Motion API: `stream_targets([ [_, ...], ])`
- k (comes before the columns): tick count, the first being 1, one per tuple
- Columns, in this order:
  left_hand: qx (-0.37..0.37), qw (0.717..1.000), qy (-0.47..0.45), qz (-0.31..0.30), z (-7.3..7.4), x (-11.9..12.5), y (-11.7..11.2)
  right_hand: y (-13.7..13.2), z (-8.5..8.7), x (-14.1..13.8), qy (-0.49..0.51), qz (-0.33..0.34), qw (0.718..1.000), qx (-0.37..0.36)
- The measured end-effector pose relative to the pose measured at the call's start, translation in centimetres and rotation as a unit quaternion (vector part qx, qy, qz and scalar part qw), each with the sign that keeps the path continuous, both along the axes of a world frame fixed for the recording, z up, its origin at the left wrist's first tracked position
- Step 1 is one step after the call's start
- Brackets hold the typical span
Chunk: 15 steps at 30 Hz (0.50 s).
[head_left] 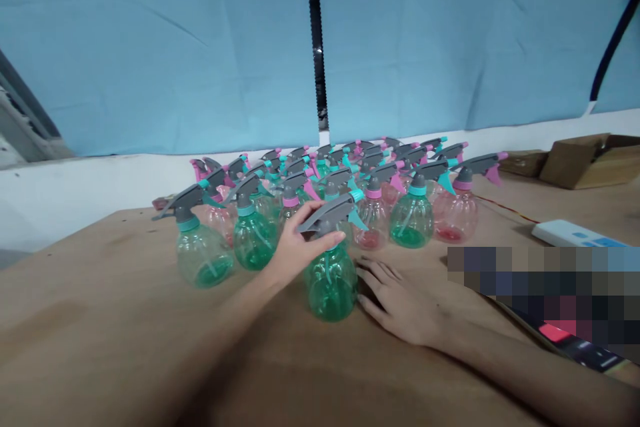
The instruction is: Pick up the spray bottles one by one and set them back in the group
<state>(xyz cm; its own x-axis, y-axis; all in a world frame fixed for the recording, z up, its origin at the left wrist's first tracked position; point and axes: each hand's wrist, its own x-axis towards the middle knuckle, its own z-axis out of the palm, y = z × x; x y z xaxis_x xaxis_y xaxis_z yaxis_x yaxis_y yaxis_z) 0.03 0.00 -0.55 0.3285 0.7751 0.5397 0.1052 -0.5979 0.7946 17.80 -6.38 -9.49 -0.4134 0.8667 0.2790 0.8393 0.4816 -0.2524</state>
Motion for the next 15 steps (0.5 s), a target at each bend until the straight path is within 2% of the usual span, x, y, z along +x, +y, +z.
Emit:
stream_targets([
  [2, -0.055, 0.998, -0.02, -0.034, -0.7, 0.0, 0.9, 0.0, 0.0, 0.0, -0.001, 0.0, 1.0, 0.005],
  [5, -0.103, 0.99, 0.013, -0.096, -0.5, 0.0, 1.4, 0.0, -0.1, 0.0, 0.001, -0.001, 1.0, 0.01],
  [7, -0.113, 0.982, 0.047, -0.141, 0.1, 0.0, 1.3, 0.1, -0.3, 0.1, 0.005, 0.0, 1.0, 0.013],
  [10, -0.109, 0.976, 0.062, -0.176, 0.7, 0.2, 0.9, 0.1, -0.4, 0.1, 0.013, 0.005, 1.0, 0.017],
  [15, -0.109, 0.971, 0.018, -0.211, 0.6, 0.9, 1.1, 0.1, -0.5, 0.1, 0.018, 0.006, 1.0, 0.021],
])
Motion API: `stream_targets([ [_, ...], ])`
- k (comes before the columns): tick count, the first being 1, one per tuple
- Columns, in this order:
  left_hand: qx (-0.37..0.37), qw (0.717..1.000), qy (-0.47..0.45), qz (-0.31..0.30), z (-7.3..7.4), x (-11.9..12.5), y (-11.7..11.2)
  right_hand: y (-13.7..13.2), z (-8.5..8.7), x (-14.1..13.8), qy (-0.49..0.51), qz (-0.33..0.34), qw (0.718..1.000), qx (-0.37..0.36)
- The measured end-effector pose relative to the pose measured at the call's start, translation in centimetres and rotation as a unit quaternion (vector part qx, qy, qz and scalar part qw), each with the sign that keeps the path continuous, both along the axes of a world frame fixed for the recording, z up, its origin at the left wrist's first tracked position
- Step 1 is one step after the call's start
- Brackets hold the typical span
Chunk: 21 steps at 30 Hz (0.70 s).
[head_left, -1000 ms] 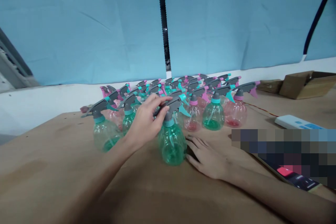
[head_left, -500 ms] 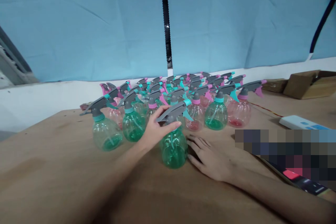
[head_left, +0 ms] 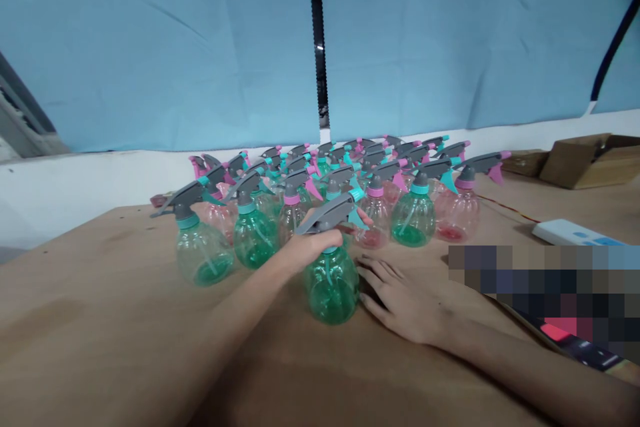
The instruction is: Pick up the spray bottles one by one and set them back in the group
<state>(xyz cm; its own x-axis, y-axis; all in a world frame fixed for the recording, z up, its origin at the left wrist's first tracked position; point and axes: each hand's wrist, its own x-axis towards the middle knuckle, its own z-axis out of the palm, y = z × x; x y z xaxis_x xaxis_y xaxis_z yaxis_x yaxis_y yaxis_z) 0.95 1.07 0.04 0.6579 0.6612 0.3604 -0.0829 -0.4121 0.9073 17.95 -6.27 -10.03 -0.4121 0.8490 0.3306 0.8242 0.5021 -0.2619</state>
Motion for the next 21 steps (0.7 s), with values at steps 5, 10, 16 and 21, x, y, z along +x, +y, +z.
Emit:
stream_targets([
  [5, -0.014, 0.999, -0.012, 0.041, 0.17, 0.57, 0.14, -0.03, 0.06, 0.04, -0.005, -0.001, 1.0, 0.003],
  [10, -0.048, 0.996, -0.057, 0.054, 0.72, 0.79, -0.46, -0.05, 0.25, 0.08, -0.016, 0.0, 1.0, -0.003],
  [16, -0.046, 0.994, -0.059, 0.077, 0.82, 0.58, -0.43, -0.13, 0.36, 0.04, -0.021, -0.002, 1.0, -0.005],
  [21, -0.026, 0.999, -0.041, 0.011, 0.43, 0.55, 0.08, -0.2, 0.36, 0.04, -0.021, -0.004, 1.0, 0.0],
])
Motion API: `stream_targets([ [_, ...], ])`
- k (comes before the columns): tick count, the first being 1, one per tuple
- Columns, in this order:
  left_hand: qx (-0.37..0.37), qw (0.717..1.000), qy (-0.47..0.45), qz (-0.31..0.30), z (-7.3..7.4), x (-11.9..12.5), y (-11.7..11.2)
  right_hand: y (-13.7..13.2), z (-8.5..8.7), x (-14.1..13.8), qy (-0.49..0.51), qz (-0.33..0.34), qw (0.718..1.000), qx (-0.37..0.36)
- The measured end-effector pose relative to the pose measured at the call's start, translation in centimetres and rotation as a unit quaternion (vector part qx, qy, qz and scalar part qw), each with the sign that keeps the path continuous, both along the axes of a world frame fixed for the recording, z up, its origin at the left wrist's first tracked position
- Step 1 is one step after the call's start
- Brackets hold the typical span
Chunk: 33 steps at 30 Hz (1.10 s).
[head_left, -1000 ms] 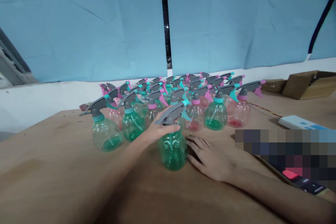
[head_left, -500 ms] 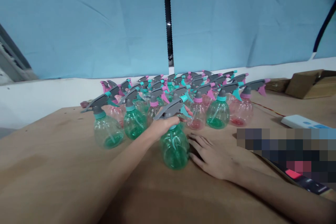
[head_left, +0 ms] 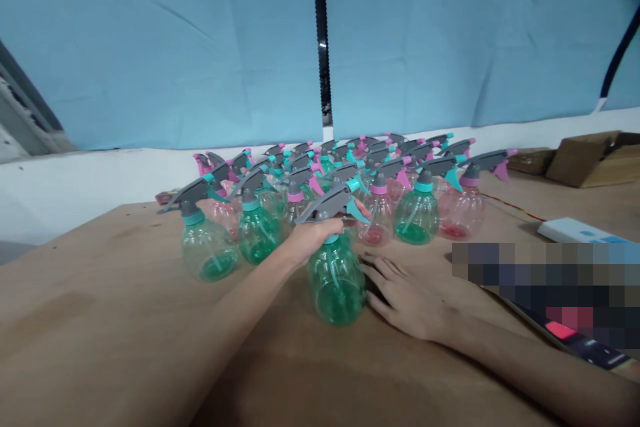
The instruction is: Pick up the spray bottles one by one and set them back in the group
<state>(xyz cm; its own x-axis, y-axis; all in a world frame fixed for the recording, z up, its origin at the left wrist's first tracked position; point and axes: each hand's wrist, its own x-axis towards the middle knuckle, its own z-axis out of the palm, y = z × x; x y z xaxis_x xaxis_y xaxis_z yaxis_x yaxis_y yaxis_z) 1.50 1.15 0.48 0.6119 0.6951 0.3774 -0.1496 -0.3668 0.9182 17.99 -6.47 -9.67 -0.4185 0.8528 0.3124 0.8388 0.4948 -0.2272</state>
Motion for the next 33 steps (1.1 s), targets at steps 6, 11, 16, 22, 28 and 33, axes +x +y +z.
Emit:
stream_targets([
  [6, -0.015, 1.0, 0.01, 0.017, -0.12, -0.13, 0.04, 0.02, -0.08, -0.03, 0.014, 0.003, 1.0, 0.007],
  [11, -0.018, 1.0, 0.0, 0.017, 0.07, -0.18, -0.13, 0.05, -0.07, 0.01, 0.003, 0.003, 1.0, 0.0],
  [16, 0.009, 0.999, 0.003, 0.053, 0.22, -0.35, -0.36, 0.04, -0.12, 0.06, 0.006, 0.003, 1.0, 0.003],
  [22, 0.002, 1.0, 0.003, 0.008, -0.09, -0.01, -0.07, 0.11, -0.33, 0.08, 0.013, 0.004, 1.0, 0.006],
  [28, -0.006, 1.0, -0.006, 0.023, 0.12, -0.34, -0.16, 0.09, -0.37, 0.08, 0.006, 0.003, 1.0, 0.007],
  [33, -0.008, 0.999, 0.001, 0.043, 0.21, -0.45, -0.12, 0.07, -0.45, 0.04, 0.013, 0.001, 1.0, 0.013],
])
